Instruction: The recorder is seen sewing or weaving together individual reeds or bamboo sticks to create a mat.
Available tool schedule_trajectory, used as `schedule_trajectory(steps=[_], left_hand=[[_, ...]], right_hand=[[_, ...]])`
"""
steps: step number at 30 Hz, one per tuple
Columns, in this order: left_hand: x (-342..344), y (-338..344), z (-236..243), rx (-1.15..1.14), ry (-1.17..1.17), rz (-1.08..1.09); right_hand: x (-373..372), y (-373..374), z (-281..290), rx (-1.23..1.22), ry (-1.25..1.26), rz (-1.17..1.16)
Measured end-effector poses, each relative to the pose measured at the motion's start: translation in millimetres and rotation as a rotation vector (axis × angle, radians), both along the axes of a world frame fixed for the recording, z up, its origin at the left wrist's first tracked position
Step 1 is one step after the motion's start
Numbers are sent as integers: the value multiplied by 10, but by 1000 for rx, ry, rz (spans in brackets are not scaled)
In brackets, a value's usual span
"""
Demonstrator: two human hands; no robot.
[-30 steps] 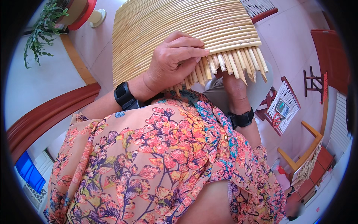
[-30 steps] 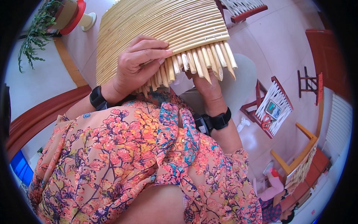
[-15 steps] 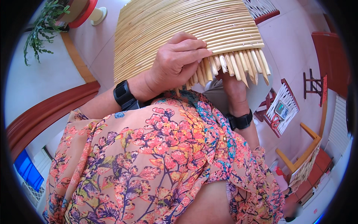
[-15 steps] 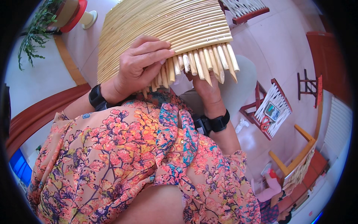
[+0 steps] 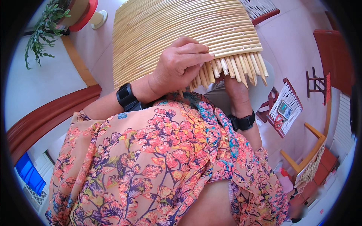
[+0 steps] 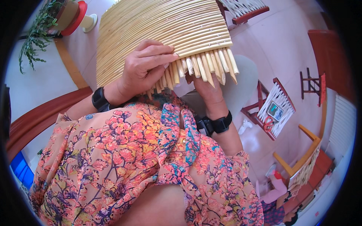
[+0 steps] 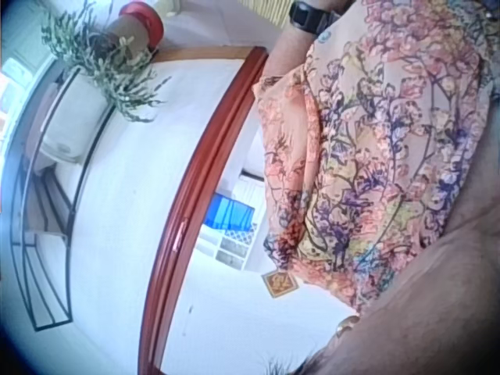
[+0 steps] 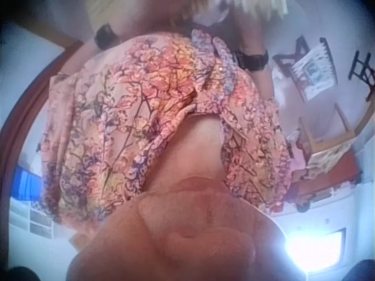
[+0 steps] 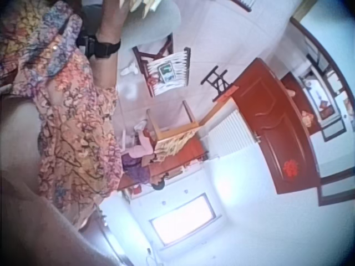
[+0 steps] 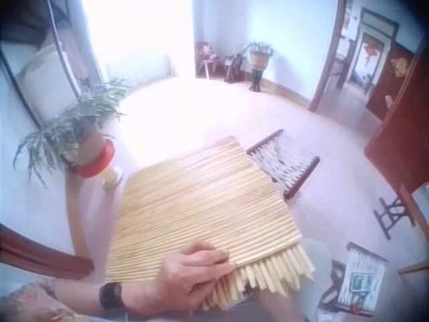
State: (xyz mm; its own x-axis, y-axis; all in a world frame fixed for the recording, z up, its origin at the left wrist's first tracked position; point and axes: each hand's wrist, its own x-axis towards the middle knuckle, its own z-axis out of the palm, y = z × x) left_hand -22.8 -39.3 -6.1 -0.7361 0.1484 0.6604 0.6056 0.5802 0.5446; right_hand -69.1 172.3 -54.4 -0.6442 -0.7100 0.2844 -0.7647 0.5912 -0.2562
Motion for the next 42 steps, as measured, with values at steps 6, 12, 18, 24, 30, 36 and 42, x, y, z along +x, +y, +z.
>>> schedule_trajectory(steps=[6,12,18,24,30,36,42], left_hand=[[-32,161,-45,38,2,-121],[-75,383,-43,41,0,-381],[-97,354,-32,20,21,-400],[-82,337,-68,-9,42,-401],[-70,309,-11,-34,20,-393],[-92,377,75,16,-41,-352],[-152,417,-38,10,-85,-324]], right_hand=[[362,324,-18,-235,-554,-279],[765,649,63,-712,-923,-308],[743,518,135,-977,-1079,-301],[766,541,79,-953,-1082,-284],[756,620,-17,-842,-1014,-319],[747,679,-150,-824,-1036,-311],[660,457,97,-1240,-1398,12]])
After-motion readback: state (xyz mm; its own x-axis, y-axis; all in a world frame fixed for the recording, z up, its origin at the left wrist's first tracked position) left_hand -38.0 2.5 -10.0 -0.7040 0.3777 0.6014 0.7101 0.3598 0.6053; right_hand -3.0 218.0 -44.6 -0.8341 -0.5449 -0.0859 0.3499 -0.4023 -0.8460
